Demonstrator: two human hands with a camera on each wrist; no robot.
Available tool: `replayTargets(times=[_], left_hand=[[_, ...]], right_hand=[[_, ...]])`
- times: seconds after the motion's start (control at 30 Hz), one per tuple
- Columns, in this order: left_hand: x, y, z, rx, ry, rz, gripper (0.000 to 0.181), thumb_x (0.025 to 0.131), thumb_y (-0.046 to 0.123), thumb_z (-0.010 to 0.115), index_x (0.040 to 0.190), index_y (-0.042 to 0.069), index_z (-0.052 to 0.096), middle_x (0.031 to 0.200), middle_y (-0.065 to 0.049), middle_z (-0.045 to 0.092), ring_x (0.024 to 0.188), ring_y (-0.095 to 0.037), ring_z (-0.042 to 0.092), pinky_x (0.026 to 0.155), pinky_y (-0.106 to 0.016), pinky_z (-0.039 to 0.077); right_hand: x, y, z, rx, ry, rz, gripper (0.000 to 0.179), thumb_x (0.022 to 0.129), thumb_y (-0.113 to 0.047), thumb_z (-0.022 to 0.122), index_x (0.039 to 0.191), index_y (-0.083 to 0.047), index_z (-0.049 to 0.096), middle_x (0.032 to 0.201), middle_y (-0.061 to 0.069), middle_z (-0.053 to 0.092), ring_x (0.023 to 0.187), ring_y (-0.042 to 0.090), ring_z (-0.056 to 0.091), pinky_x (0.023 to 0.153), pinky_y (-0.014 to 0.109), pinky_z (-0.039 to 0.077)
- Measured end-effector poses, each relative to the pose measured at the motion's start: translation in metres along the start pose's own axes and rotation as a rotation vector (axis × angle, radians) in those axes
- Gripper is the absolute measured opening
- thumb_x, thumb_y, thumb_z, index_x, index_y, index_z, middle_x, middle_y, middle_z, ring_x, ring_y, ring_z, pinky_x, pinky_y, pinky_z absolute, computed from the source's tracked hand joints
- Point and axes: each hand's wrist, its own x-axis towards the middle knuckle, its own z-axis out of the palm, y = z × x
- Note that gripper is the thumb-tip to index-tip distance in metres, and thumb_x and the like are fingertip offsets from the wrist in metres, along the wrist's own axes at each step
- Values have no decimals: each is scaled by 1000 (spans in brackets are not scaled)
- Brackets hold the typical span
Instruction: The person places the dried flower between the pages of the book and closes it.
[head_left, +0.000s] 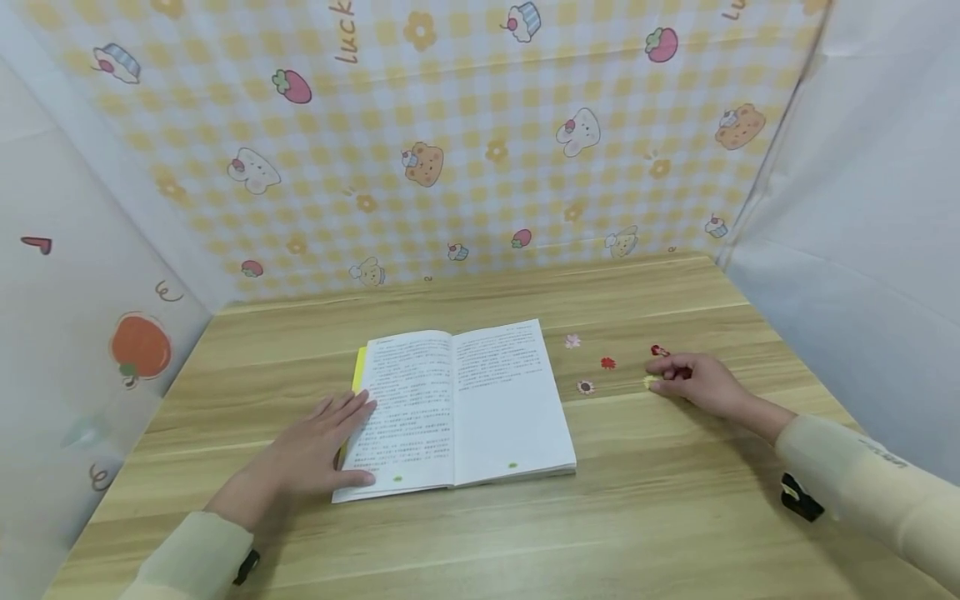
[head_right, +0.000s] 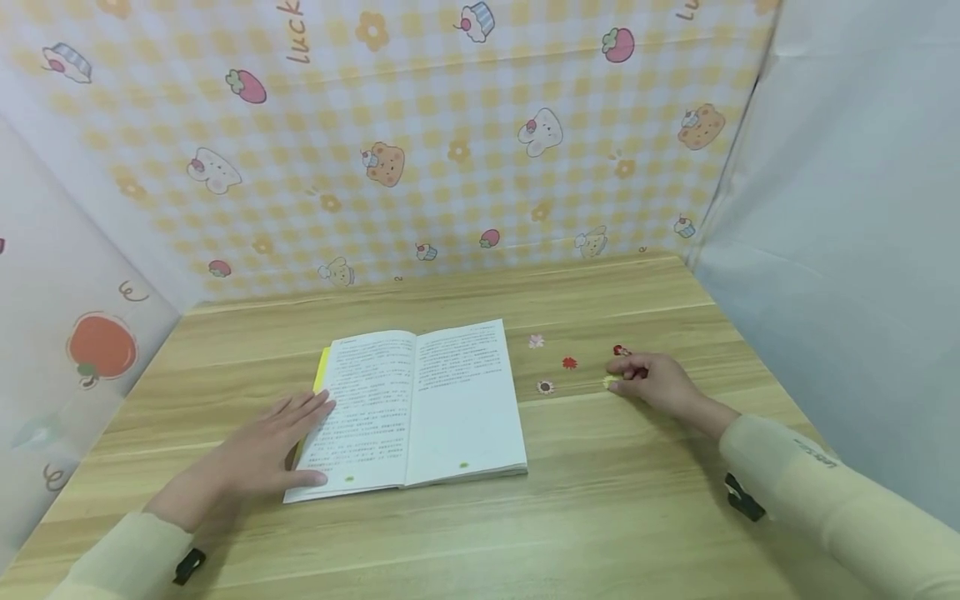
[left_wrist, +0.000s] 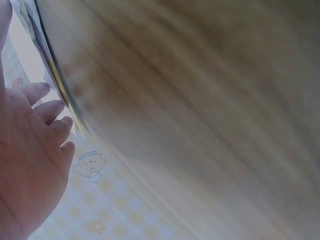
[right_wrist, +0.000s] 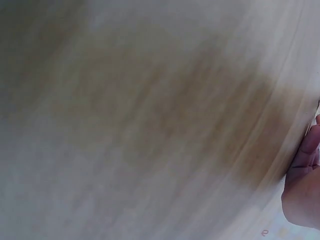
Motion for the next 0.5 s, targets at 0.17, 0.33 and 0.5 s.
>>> replayTargets(times=[0.17,0.33,0.5], left_hand=[[0,-1,1,-6,3,-3,107,79,80,49,152,4,30,158,-14,23,144,-37,20,115,-49,18],[0,-2,2,-5,5,0,107,79,80,49,152,4,29,158,-14,22,144,-36,20,116,-49,17],[0,-3,3,-3,14,0,107,79,80,49,152,5,29,158,-13,23,144,-36,20,116,-49,17]], right_hand=[[1,3,2,-16,21,2,32,87,-21,74,112,0,71,95,6,65,75,12,51,62,23,45],[1,4,2,-25,25,18,30,87,-22,75,109,-2,73,92,5,65,73,13,51,61,24,45],[1,3,1,-16,19,25,30,88,-23,74,109,-2,73,89,3,64,73,14,52,61,25,45]])
